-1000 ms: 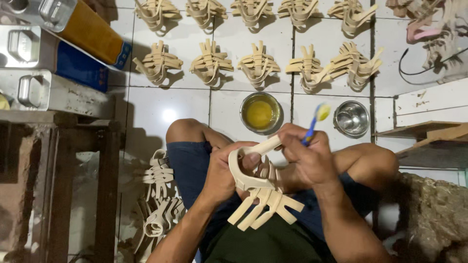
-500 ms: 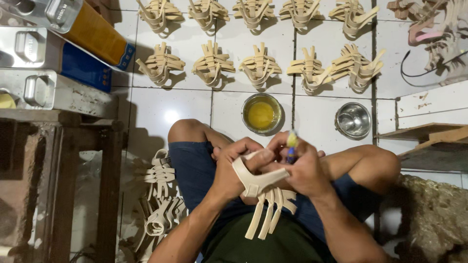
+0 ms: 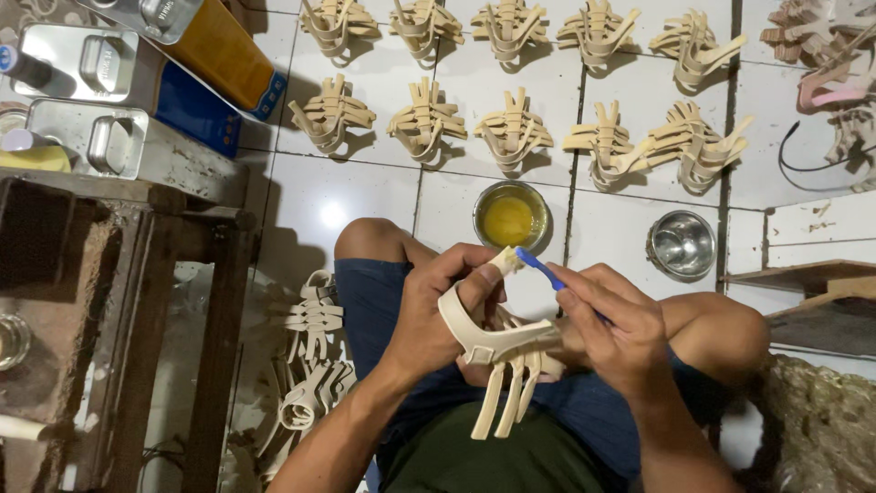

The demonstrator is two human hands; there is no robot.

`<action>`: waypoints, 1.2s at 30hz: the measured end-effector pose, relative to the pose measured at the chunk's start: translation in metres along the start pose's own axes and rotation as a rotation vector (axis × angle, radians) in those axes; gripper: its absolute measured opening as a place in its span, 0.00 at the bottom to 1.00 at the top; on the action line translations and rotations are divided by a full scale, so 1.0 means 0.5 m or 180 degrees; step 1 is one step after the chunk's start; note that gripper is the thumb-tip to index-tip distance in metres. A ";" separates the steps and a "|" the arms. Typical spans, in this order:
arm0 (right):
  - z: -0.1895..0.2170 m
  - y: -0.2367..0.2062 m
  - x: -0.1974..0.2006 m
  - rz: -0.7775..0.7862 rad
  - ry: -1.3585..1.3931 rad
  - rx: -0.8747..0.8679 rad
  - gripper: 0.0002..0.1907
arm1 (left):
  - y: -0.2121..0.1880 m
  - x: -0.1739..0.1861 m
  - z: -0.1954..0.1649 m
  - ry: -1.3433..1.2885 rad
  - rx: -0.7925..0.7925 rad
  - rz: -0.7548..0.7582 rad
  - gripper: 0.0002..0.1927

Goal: The person sits on the tiled floor and uses a toothbrush to spread a yellow liquid from a bowl over woven bamboo handicraft pieces, working the bristles into the weave, then places each coated piece on the floor with a row of finished pieces.

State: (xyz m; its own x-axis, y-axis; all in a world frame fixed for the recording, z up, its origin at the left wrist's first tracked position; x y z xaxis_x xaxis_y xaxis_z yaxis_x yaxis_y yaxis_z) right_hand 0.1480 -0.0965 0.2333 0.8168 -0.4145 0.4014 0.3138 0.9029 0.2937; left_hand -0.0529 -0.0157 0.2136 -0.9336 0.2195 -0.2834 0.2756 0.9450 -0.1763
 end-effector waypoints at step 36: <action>-0.123 -0.007 0.054 -0.0634 -0.1181 -0.0112 0.13 | 0.047 0.033 0.051 -0.0378 0.0668 -0.0232 0.17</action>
State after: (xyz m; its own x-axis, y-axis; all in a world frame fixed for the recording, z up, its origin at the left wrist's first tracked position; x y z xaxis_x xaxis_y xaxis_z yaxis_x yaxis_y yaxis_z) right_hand 0.1988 -0.1041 0.1895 0.5108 -0.5885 0.6267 0.4696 0.8016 0.3700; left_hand -0.0562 0.0040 0.1806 -0.9227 0.1108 -0.3693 0.2617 0.8835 -0.3886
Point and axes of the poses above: each hand's wrist, its own y-axis towards the middle knuckle, its own x-axis out of the back of the hand, z = x × y, the point moved 1 cm from there along y, towards the middle knuckle, and after that the axes turned 13 degrees about -z, right-handed, at the moved point
